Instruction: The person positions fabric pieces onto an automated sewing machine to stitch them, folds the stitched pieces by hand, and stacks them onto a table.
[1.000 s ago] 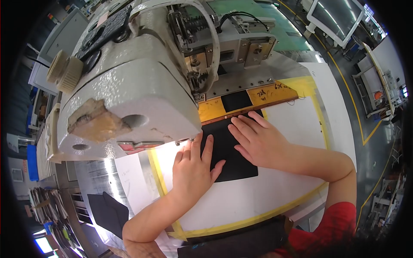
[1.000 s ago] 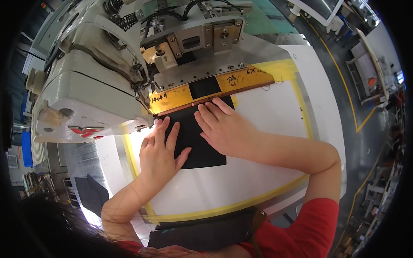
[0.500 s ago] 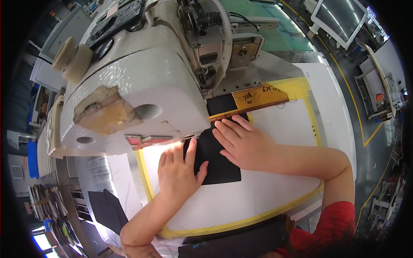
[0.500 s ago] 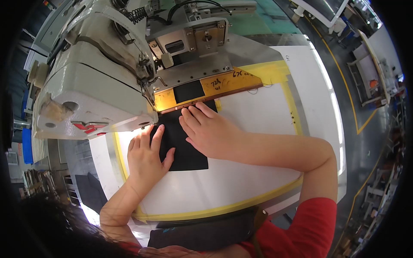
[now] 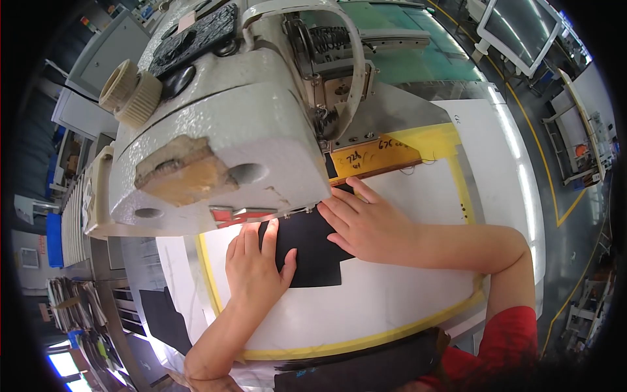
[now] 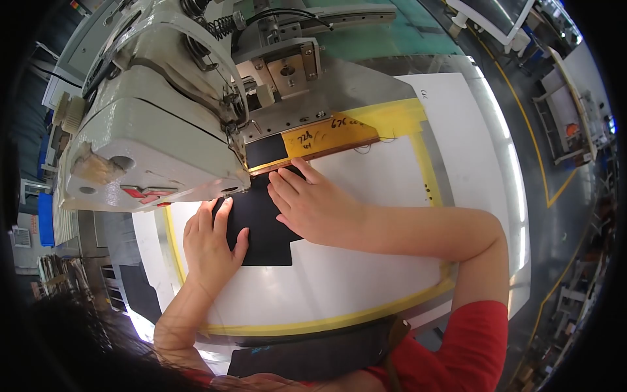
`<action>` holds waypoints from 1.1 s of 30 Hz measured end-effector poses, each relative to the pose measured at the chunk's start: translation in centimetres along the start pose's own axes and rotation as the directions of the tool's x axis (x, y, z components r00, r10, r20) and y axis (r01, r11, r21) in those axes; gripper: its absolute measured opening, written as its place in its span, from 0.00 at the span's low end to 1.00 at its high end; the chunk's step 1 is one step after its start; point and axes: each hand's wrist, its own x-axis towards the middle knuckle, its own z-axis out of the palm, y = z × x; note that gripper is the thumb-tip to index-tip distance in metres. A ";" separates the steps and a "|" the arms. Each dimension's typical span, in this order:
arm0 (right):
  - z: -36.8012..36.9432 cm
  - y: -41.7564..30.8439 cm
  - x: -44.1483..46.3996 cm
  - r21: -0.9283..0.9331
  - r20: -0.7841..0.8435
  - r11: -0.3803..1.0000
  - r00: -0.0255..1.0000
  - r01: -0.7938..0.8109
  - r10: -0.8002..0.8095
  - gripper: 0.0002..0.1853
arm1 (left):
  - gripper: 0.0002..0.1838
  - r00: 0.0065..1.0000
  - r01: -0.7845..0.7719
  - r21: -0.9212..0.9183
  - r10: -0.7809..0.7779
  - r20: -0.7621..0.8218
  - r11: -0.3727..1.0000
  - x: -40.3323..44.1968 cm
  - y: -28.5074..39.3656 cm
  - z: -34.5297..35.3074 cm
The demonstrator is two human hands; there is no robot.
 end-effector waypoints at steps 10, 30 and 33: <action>-1.0 1.5 -1.6 0.053 -0.024 0.998 0.999 0.027 -0.026 0.27 | 0.28 0.997 0.069 0.032 -0.070 0.029 0.997 0.3 1.2 -0.8; -1.3 1.3 -3.7 0.212 -0.058 0.974 0.993 -0.084 0.099 0.28 | 0.28 0.990 -0.144 -0.061 0.143 -0.009 0.988 2.6 5.3 0.6; -2.0 1.0 -3.4 0.222 -0.064 0.971 0.993 -0.084 0.100 0.28 | 0.28 0.990 -0.138 -0.060 0.138 0.001 0.989 2.4 5.3 -0.2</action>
